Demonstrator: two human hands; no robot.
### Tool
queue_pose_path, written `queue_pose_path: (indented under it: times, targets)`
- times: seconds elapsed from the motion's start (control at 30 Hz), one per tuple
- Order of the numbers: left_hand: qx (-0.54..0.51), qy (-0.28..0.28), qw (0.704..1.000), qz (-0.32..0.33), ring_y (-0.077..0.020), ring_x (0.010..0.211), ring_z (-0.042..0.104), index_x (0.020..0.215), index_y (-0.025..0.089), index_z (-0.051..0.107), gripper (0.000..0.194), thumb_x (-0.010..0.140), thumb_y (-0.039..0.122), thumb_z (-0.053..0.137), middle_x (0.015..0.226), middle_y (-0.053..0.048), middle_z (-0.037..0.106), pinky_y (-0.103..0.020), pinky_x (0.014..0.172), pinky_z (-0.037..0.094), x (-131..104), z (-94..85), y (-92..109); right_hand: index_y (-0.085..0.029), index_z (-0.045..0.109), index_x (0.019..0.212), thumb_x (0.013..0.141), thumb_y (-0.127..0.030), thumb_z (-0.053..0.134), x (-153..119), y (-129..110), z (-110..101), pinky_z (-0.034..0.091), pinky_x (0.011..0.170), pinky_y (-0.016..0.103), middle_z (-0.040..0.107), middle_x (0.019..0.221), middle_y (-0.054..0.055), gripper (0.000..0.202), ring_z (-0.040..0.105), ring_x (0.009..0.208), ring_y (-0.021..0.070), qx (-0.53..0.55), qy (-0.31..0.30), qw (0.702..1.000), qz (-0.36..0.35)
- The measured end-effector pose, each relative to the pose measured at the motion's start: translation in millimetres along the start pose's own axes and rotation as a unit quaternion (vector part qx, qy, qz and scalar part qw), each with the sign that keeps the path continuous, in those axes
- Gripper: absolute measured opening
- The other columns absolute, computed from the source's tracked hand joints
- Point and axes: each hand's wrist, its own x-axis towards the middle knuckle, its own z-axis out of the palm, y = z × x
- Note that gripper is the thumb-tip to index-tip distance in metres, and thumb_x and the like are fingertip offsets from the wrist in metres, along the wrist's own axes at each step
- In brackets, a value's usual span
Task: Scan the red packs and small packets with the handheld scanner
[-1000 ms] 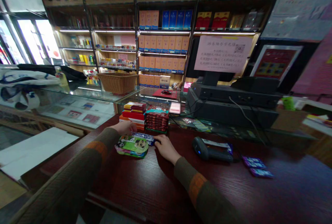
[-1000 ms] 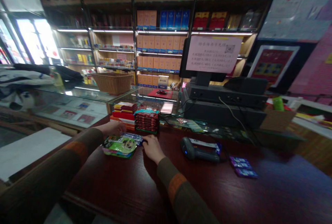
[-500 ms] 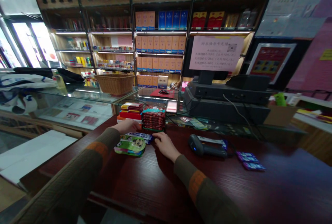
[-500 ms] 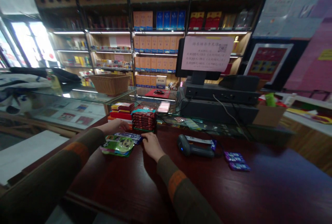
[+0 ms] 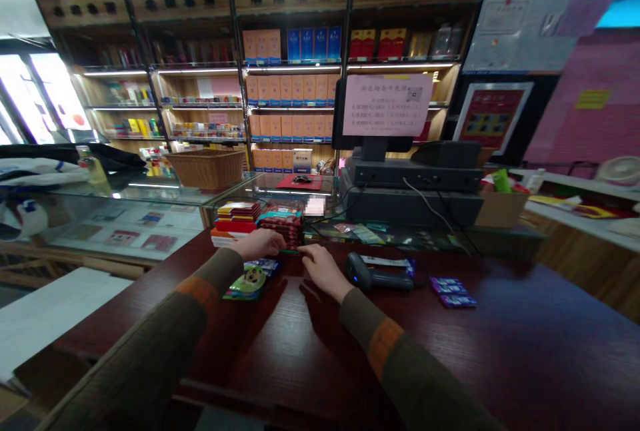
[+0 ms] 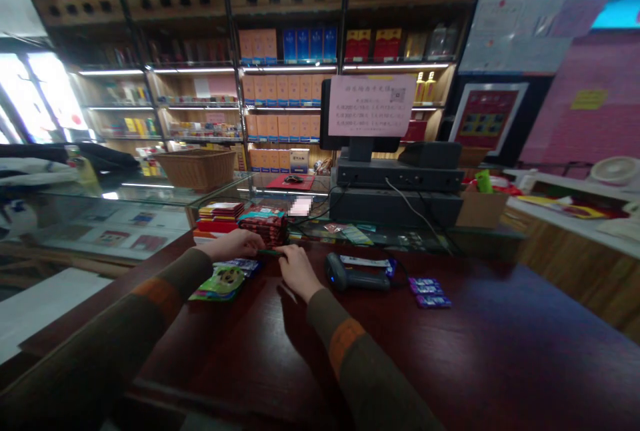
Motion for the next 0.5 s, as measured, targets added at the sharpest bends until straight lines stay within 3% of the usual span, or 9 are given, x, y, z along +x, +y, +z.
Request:
queue_pose_path:
  times: [0.23, 0.5]
  targets:
    - [-0.005, -0.004, 1.000, 0.031, -0.0159, 0.093, 0.070, 0.106, 0.023, 0.075, 0.029, 0.081, 0.021, 0.060, 0.101, 0.000, 0.078, -0.020, 0.082, 0.049, 28, 10.1, 41, -0.015, 0.071, 0.120, 0.089, -0.008, 0.051, -10, 18, -41, 0.041, 0.110, 0.035, 0.069, 0.124, 0.010, 0.037, 0.060, 0.118, 0.0216, -0.019, 0.028, 0.999, 0.013]
    - [0.124, 0.028, 0.989, -0.071, -0.0242, 0.104, 0.070, 0.106, 0.028, 0.073, 0.025, 0.084, 0.029, 0.060, 0.109, -0.004, 0.076, -0.034, 0.091, 0.050, 46, 19.5, 77, -0.017, 0.071, 0.120, 0.088, -0.009, 0.051, -26, 47, -85, 0.040, 0.110, 0.036, 0.068, 0.126, 0.010, 0.039, 0.059, 0.121, 0.0211, -0.016, 0.065, 0.996, 0.056]
